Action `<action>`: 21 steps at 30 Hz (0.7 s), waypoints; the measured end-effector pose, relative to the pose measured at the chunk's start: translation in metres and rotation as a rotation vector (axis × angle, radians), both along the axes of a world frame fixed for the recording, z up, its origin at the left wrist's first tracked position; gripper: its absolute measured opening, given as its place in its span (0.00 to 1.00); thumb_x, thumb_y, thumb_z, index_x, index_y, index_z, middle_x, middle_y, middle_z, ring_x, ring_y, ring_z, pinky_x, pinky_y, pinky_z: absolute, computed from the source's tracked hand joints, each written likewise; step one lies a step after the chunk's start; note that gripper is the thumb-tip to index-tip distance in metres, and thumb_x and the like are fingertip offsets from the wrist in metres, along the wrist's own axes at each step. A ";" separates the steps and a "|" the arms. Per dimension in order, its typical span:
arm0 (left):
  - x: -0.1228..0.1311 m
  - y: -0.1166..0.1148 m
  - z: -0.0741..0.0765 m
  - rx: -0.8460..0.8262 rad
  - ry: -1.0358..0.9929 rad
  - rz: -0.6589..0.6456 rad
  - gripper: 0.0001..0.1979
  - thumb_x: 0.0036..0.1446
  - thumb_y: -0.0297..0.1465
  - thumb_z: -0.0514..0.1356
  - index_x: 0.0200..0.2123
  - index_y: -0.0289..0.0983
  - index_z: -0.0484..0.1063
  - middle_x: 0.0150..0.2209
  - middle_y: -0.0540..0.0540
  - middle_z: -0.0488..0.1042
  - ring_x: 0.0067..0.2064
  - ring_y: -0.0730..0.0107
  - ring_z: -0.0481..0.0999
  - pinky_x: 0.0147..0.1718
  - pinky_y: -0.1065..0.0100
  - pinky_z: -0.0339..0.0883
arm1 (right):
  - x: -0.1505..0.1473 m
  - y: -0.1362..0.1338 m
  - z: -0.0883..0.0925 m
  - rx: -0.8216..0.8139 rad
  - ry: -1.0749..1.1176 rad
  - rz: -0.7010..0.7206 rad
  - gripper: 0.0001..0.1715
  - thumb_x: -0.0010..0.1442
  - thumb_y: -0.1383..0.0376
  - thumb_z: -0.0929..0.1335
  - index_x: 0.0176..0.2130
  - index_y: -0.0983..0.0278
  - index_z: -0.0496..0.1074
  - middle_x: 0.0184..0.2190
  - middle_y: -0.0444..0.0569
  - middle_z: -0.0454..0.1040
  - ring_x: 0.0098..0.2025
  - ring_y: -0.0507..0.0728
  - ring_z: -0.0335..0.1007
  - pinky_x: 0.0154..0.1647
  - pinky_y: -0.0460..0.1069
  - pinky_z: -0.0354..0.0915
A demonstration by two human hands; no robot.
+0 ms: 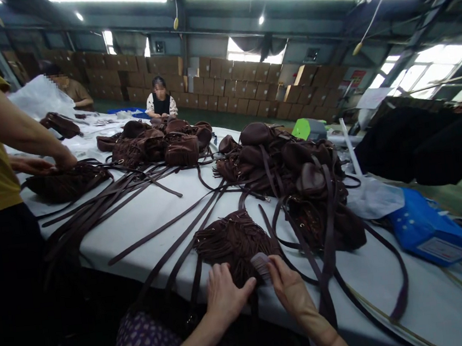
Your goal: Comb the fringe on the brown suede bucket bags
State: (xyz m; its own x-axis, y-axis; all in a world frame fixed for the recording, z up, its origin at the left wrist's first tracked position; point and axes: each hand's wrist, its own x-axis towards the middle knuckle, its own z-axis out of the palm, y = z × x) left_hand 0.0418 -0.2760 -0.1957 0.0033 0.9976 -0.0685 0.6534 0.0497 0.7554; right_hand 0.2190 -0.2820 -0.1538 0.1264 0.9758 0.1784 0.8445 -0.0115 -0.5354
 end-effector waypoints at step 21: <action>-0.022 0.006 -0.021 -0.188 -0.465 -0.219 0.13 0.53 0.41 0.57 0.30 0.37 0.72 0.25 0.48 0.72 0.35 0.62 0.72 0.30 0.69 0.62 | -0.011 0.017 0.021 0.059 0.081 0.086 0.25 0.66 0.57 0.56 0.54 0.64 0.68 0.48 0.57 0.77 0.46 0.62 0.75 0.48 0.54 0.68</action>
State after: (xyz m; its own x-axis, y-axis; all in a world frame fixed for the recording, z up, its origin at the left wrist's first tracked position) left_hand 0.0199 -0.2702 -0.2168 0.2819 0.9409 -0.1877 0.2627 0.1124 0.9583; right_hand 0.2078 -0.2649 -0.1332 0.0595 0.9718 0.2280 0.7947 0.0921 -0.5999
